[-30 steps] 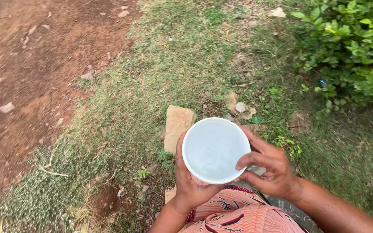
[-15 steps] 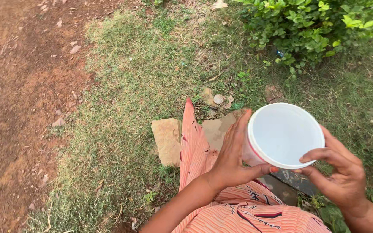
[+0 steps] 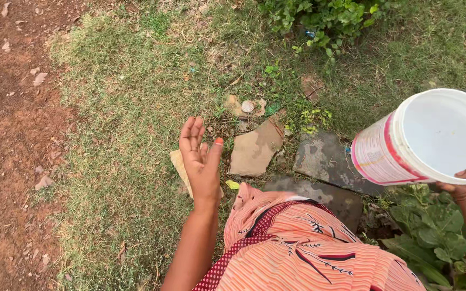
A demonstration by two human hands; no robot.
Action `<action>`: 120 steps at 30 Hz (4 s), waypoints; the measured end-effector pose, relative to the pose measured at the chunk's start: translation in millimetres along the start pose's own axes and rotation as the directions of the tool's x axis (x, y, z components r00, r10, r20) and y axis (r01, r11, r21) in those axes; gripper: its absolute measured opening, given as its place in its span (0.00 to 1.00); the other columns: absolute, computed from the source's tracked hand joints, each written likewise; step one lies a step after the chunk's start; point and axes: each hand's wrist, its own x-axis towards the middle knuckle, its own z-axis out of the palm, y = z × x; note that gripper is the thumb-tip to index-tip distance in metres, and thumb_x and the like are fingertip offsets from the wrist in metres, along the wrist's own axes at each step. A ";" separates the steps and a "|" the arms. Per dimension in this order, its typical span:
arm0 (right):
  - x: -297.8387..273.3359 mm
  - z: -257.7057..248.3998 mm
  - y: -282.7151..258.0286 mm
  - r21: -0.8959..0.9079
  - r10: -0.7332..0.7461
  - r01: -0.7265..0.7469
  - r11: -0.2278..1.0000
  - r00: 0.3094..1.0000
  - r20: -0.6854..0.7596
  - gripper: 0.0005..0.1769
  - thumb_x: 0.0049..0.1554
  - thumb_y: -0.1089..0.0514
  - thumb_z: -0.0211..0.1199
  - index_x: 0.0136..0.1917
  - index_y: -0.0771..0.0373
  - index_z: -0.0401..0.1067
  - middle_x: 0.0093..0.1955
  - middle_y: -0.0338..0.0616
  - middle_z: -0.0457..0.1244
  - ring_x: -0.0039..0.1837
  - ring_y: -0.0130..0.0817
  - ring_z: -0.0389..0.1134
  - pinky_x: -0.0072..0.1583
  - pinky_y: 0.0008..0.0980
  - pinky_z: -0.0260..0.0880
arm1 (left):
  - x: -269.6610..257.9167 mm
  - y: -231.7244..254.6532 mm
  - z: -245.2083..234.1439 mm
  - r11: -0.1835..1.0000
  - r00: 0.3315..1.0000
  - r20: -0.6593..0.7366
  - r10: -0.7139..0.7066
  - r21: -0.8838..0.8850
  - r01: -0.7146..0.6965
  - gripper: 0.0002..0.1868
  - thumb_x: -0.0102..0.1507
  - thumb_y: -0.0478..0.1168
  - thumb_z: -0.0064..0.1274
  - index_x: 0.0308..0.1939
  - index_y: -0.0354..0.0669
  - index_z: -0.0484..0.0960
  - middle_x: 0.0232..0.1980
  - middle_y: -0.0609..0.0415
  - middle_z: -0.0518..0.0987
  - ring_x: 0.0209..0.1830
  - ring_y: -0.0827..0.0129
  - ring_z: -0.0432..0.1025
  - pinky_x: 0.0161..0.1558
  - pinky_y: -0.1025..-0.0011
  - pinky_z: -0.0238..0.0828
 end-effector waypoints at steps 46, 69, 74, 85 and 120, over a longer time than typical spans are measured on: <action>533.6 375.0 -215.2 0.408 -0.320 0.267 0.873 0.945 0.066 0.11 0.51 0.63 0.71 0.47 0.64 0.73 0.78 0.67 0.58 0.78 0.48 0.63 0.75 0.39 0.63 | 473.0 -140.4 181.4 0.288 0.614 0.744 -0.262 -0.547 0.786 0.47 0.67 0.75 0.31 0.79 0.48 0.60 0.77 0.46 0.66 0.77 0.53 0.61 0.74 0.47 0.56; 919.8 748.6 -355.2 0.329 -0.141 0.151 0.932 0.988 -0.054 0.28 0.46 0.61 0.73 0.59 0.66 0.71 0.79 0.63 0.56 0.75 0.45 0.63 0.73 0.38 0.65 | 1038.3 -145.5 70.6 0.269 0.564 0.758 -0.328 -0.497 0.825 0.37 0.69 0.70 0.38 0.71 0.50 0.73 0.68 0.55 0.77 0.69 0.62 0.70 0.73 0.55 0.61; 1017.6 829.3 -333.8 0.449 -0.056 0.091 0.889 0.994 -0.091 0.40 0.45 0.57 0.73 0.67 0.69 0.63 0.76 0.63 0.57 0.72 0.42 0.64 0.73 0.37 0.66 | 1161.8 -169.4 66.8 0.283 0.587 0.732 -0.347 -0.515 0.809 0.36 0.70 0.68 0.39 0.71 0.49 0.73 0.68 0.56 0.77 0.69 0.62 0.71 0.74 0.55 0.61; 1274.8 962.1 -330.9 0.436 -0.246 0.284 0.854 0.959 -0.143 0.33 0.52 0.55 0.72 0.66 0.68 0.66 0.79 0.68 0.55 0.80 0.51 0.60 0.77 0.47 0.64 | 1443.3 -174.5 99.9 0.333 0.576 0.734 -0.360 -0.476 0.814 0.39 0.68 0.72 0.38 0.73 0.53 0.71 0.70 0.55 0.75 0.71 0.62 0.68 0.73 0.53 0.62; 1818.2 1383.8 -310.1 0.298 0.108 -0.107 0.949 0.994 0.014 0.53 0.52 0.61 0.67 0.85 0.61 0.44 0.78 0.58 0.55 0.73 0.47 0.63 0.72 0.45 0.65 | 2148.5 -273.9 59.3 0.224 0.405 0.827 -0.389 -0.342 0.913 0.34 0.73 0.71 0.38 0.71 0.56 0.75 0.67 0.60 0.77 0.68 0.65 0.70 0.71 0.55 0.62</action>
